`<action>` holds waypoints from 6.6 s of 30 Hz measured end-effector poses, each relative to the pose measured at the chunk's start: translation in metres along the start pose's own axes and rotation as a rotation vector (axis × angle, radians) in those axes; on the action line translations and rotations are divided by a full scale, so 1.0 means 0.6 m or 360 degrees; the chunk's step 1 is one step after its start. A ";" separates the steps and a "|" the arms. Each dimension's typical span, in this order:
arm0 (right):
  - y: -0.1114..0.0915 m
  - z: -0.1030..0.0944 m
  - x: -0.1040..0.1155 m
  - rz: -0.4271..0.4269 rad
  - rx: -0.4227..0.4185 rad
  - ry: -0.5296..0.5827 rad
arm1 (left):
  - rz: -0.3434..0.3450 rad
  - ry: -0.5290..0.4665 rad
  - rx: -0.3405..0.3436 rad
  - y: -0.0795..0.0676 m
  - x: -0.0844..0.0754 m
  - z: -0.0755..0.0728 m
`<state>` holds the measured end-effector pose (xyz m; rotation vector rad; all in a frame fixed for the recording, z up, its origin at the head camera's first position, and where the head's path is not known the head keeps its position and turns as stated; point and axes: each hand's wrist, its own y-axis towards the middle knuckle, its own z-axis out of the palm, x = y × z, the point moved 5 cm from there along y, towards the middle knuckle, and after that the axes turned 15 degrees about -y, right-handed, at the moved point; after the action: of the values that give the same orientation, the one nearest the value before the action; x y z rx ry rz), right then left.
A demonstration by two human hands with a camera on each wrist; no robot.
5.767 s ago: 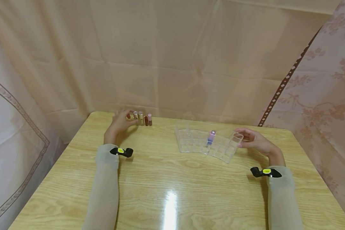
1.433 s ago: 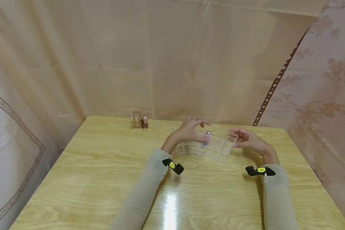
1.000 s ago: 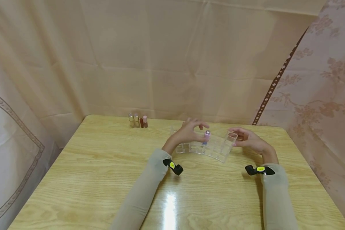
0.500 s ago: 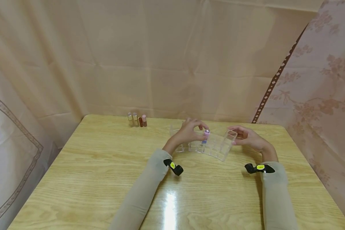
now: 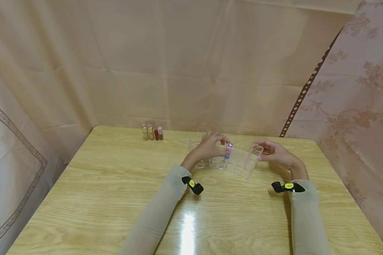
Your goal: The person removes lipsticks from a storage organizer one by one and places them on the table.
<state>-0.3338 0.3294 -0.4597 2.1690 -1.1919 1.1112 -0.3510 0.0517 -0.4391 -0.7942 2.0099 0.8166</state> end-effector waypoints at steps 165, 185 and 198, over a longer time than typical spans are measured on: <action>0.000 0.007 -0.007 -0.0061 0.0027 0.0050 | 0.0058 -0.0236 -0.0178 -0.051 -0.041 -0.166; 0.005 0.010 -0.010 -0.0073 0.0001 0.0082 | 0.0162 -0.0120 -0.0577 -0.097 -0.066 -0.286; 0.006 0.015 -0.015 -0.0163 0.0045 0.0099 | 0.0020 -0.0189 -0.0772 -0.159 -0.031 -0.348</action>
<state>-0.3356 0.3260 -0.4722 2.1737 -1.0324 1.1498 -0.3612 -0.1611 -0.3509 -0.9734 1.7318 1.3541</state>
